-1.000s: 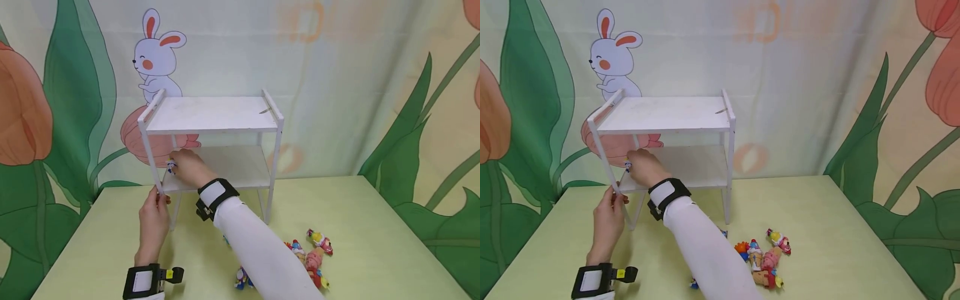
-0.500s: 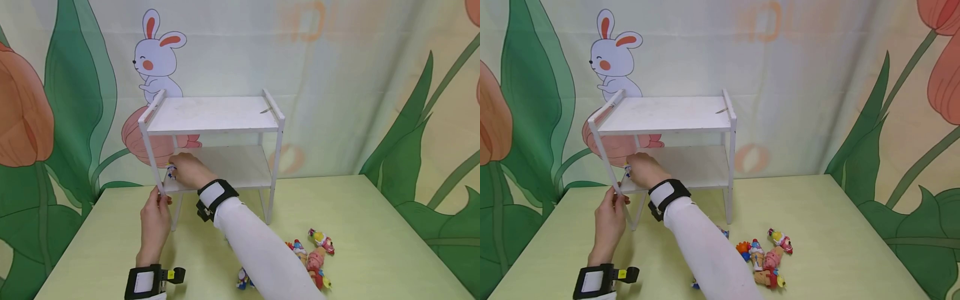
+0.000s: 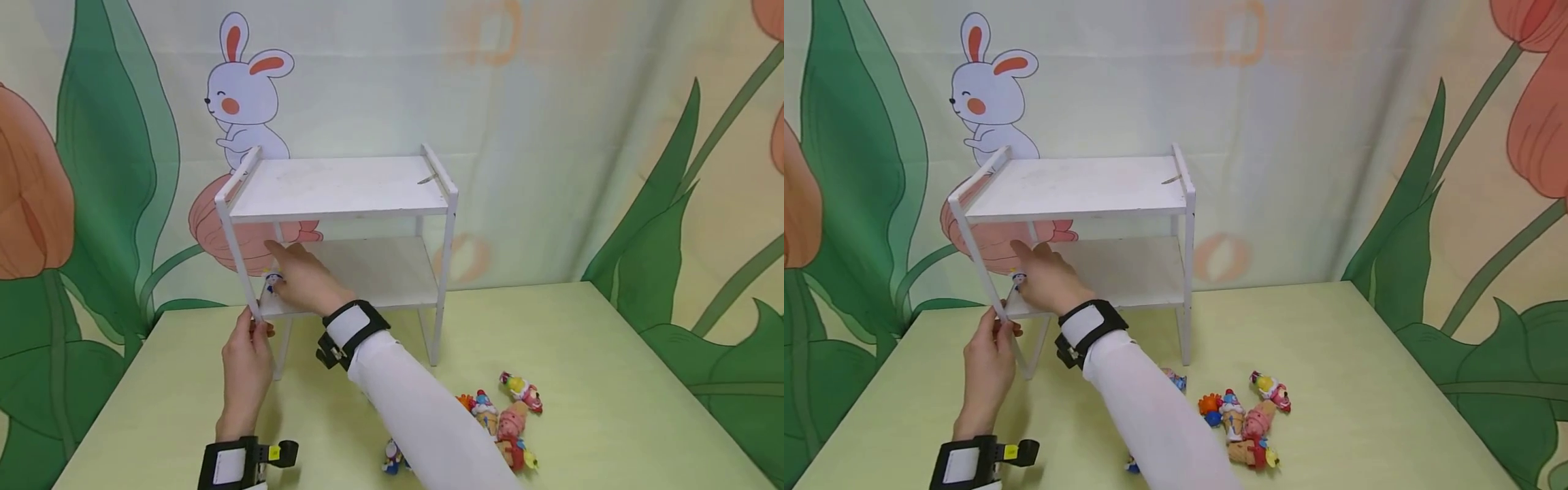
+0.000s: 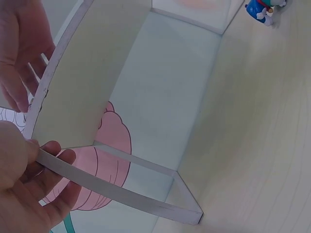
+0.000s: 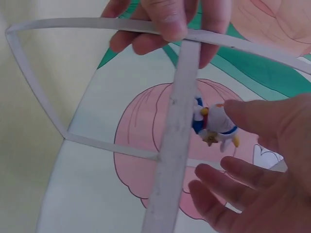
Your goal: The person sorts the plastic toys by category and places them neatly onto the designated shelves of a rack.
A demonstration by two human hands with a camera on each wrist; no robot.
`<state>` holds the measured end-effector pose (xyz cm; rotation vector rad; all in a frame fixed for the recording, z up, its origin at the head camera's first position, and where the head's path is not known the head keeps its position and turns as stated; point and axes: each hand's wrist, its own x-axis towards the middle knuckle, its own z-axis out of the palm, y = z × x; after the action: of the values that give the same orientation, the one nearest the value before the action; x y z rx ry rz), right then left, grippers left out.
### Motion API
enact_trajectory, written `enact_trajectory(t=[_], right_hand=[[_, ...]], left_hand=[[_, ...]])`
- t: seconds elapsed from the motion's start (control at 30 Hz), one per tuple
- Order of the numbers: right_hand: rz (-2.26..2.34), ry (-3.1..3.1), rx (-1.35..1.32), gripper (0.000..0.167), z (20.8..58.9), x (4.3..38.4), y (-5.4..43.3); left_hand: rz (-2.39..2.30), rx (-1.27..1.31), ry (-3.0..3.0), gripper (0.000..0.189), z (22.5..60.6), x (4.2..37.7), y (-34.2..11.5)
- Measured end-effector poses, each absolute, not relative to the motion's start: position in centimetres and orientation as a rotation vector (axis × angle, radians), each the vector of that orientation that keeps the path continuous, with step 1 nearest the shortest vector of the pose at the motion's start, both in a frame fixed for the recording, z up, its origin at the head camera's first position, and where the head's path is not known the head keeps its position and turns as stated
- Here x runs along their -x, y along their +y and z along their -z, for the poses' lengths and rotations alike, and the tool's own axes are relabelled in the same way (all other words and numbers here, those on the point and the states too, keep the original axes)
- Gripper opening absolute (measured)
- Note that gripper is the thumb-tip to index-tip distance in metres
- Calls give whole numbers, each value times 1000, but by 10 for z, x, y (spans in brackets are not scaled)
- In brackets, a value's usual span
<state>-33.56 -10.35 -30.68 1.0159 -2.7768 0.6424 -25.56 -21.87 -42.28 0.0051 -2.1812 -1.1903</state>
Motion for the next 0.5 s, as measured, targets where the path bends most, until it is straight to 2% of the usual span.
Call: enact_trajectory(t=[0.5], right_hand=[[-549, -2691, -1019, 63, 316, 323, -74]], left_hand=[[1204, -3, -2190, 35, 422, 254, -217]])
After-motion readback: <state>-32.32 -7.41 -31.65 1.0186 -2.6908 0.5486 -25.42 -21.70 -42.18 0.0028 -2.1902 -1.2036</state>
